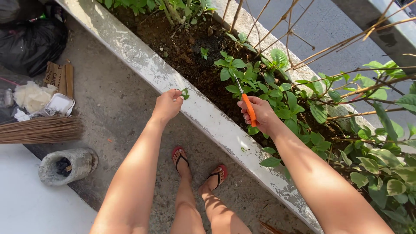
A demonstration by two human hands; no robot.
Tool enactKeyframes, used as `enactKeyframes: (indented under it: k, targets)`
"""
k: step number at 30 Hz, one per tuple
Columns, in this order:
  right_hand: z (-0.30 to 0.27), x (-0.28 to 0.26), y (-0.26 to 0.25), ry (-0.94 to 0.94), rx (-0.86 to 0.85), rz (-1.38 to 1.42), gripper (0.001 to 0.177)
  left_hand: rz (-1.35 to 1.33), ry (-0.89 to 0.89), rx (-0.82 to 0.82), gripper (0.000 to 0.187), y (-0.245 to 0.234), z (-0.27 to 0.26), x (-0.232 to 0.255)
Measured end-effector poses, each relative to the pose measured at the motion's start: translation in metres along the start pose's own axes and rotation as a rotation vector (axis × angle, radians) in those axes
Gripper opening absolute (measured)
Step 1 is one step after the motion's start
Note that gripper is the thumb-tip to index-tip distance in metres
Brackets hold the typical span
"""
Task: Tend to plants in a balcony planter box using a trowel and scissors.
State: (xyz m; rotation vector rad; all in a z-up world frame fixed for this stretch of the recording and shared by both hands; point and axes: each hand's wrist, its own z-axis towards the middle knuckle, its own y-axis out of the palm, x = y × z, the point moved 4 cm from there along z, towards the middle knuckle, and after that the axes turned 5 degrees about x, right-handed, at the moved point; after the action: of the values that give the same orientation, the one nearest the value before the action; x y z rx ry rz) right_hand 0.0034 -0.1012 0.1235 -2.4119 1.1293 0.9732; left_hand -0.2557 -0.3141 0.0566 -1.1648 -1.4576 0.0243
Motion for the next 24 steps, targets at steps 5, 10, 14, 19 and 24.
enactKeyframes:
  k: [5,10,14,19,24]
  targets:
    - [-0.019,-0.012,-0.033,-0.001,0.031,-0.034,0.035,-0.032,-0.054,-0.01,0.037,-0.02,-0.018,0.056]
    - [-0.03,-0.024,-0.067,-0.025,0.023,-0.068,0.032,-0.031,0.007,0.053,0.037,-0.041,-0.034,0.11]
    - [-0.042,-0.032,-0.085,0.014,0.062,-0.077,0.031,-0.064,-0.005,-0.011,0.035,-0.028,-0.024,0.131]
    - [-0.036,-0.023,-0.092,0.019,0.055,0.048,0.032,-0.054,0.099,-0.029,0.033,0.011,0.005,0.143]
    - [-0.021,-0.025,-0.089,0.063,0.112,0.07,0.031,-0.207,0.114,-0.118,0.035,0.059,0.044,0.157]
